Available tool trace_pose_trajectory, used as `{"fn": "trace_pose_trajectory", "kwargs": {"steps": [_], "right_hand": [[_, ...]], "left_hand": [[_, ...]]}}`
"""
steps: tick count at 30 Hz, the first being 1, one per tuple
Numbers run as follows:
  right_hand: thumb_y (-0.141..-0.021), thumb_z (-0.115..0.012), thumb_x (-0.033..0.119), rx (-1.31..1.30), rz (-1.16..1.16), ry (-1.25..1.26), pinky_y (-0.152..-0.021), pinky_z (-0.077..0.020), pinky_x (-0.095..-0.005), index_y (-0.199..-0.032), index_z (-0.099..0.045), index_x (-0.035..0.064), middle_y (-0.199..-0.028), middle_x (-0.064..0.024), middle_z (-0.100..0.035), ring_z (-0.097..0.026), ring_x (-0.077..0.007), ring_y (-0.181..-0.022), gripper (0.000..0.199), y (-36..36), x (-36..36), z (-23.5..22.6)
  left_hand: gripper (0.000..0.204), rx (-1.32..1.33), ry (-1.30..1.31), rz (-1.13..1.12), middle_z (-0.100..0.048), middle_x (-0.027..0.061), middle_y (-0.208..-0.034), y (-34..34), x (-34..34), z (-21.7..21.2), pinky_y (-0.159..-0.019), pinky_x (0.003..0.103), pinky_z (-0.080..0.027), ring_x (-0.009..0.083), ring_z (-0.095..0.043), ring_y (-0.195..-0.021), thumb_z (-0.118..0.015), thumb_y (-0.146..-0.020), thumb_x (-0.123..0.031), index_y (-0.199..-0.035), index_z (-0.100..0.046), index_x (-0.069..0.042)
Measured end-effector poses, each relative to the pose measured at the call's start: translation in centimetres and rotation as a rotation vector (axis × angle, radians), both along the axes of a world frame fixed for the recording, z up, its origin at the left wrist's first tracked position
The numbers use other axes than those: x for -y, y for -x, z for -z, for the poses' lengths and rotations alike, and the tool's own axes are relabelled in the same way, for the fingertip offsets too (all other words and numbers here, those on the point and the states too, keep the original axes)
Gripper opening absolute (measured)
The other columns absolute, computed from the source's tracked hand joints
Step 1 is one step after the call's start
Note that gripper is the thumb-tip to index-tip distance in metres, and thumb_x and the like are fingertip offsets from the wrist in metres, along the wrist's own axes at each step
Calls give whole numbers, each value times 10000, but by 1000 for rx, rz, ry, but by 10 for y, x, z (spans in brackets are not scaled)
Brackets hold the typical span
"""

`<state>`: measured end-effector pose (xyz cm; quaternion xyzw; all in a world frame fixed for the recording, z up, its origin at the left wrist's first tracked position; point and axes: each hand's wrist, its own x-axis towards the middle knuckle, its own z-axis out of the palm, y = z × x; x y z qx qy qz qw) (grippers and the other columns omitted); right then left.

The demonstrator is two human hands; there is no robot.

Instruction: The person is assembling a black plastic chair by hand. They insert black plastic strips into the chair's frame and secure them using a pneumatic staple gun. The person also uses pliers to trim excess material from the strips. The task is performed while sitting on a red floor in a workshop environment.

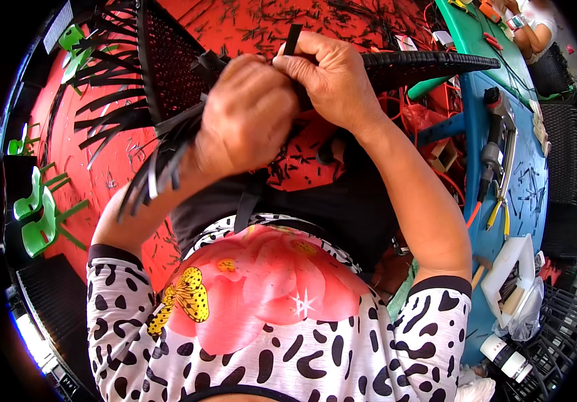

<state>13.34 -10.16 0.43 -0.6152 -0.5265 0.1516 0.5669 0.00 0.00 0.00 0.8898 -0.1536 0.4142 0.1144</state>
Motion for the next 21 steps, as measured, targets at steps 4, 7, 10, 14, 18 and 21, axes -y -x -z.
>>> {"fn": "trace_pose_trajectory", "kwargs": {"steps": [4, 7, 10, 14, 18, 21], "right_hand": [[-875, -653, 126, -31, 61, -109, -582, -415, -209, -858, -647, 13, -678, 12, -600, -482, -35, -615, 115, 8, -4, 7], [-884, -647, 134, 6, 100, -97, -541, -387, -195, -818, -638, 16, -673, 28, -593, -445, -27, -579, 135, 16, -1, 6], [-915, -605, 165, -253, 99, -119, -538, -402, -187, -764, -622, 28, -703, 16, -629, -481, -34, -578, 205, 29, -3, -2], [-926, -572, 143, -377, 95, -102, -522, -399, -192, -717, -595, 27, -669, -13, -627, -483, -38, -561, 240, 36, -8, -6], [-918, -576, 129, -252, 119, -3, -502, -388, -196, -661, -555, 33, -617, -15, -602, -475, -44, -527, 275, 41, -6, -23], [-932, -564, 145, -244, -11, 56, -570, -390, -207, -750, -566, 28, -720, -66, -603, -534, -92, -647, 216, 38, -3, -38]], "left_hand": [[213, -209, 52, -361, -546, 136, -836, 3, -15, 1, -642, 417, -482, 340, -583, -706, -686, -721, -100, -860, -543, -26], [163, -371, 44, -448, -577, 130, -766, 1, -25, 11, -580, 414, -482, 333, -599, -661, -622, -831, -180, -857, -564, -30], [135, -411, 77, -368, -593, 129, -740, -3, -33, 5, -574, 416, -480, 332, -602, -664, -599, -833, -161, -816, -569, -31], [120, -315, 85, -365, -585, 111, -735, 0, -32, 5, -571, 417, -479, 328, -599, -648, -612, -805, -148, -811, -568, -36], [122, -278, 102, -405, -574, 98, -733, 4, -29, 11, -569, 417, -479, 320, -598, -644, -627, -786, -147, -811, -564, -46], [129, -271, 109, -397, -574, 92, -738, 12, -32, 11, -573, 417, -477, 312, -598, -653, -637, -781, -151, -809, -558, -53]]}}
